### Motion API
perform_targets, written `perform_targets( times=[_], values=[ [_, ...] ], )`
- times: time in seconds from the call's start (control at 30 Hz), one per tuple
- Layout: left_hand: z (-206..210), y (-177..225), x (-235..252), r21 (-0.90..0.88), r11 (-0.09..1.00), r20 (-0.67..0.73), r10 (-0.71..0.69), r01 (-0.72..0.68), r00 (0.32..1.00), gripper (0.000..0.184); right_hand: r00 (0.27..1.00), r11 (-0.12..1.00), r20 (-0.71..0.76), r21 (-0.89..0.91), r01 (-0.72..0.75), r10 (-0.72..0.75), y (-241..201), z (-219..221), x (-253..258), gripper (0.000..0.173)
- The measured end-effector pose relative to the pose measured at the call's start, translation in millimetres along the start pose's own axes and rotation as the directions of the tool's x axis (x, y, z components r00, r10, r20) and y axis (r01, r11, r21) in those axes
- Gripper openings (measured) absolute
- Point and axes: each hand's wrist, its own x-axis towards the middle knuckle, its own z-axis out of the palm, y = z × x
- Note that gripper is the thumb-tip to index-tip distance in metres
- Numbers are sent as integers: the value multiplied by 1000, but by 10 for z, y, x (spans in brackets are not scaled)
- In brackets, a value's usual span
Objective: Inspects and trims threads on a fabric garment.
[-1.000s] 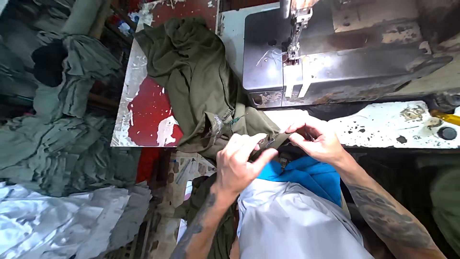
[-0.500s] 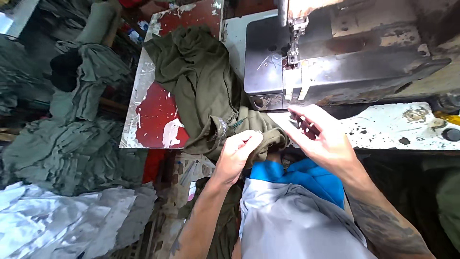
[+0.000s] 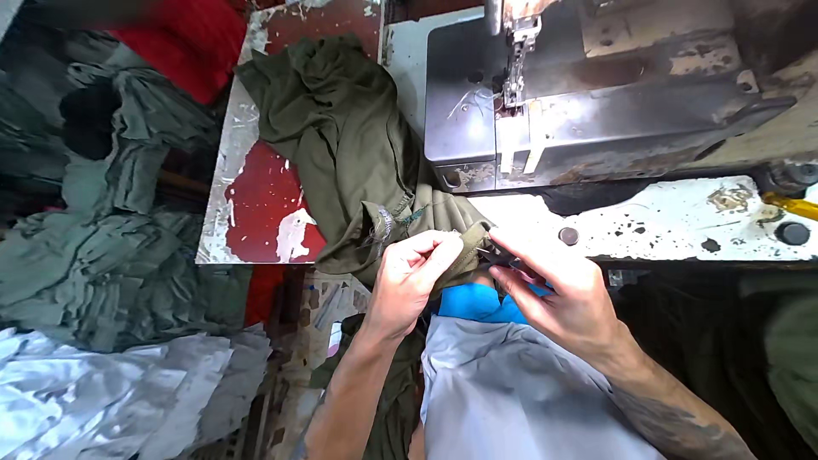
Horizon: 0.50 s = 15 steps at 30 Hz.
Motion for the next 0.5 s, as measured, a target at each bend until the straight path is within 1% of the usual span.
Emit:
perform_targets(
  times=[0.27, 0.43, 0.5],
  values=[
    [3, 3, -5, 7, 1000, 0, 16, -16, 1000, 22, 998, 998, -38, 29, 50, -49, 27, 38, 1, 29],
    [5, 18, -12, 4, 1000, -12, 31, -31, 999, 23, 999, 999, -31, 35, 28, -27, 31, 29, -17, 30],
    [0, 19, -21, 4, 1000, -15, 27, -27, 1000, 21, 998, 998, -40, 51, 42, -40, 64, 51, -24, 29]
  ],
)
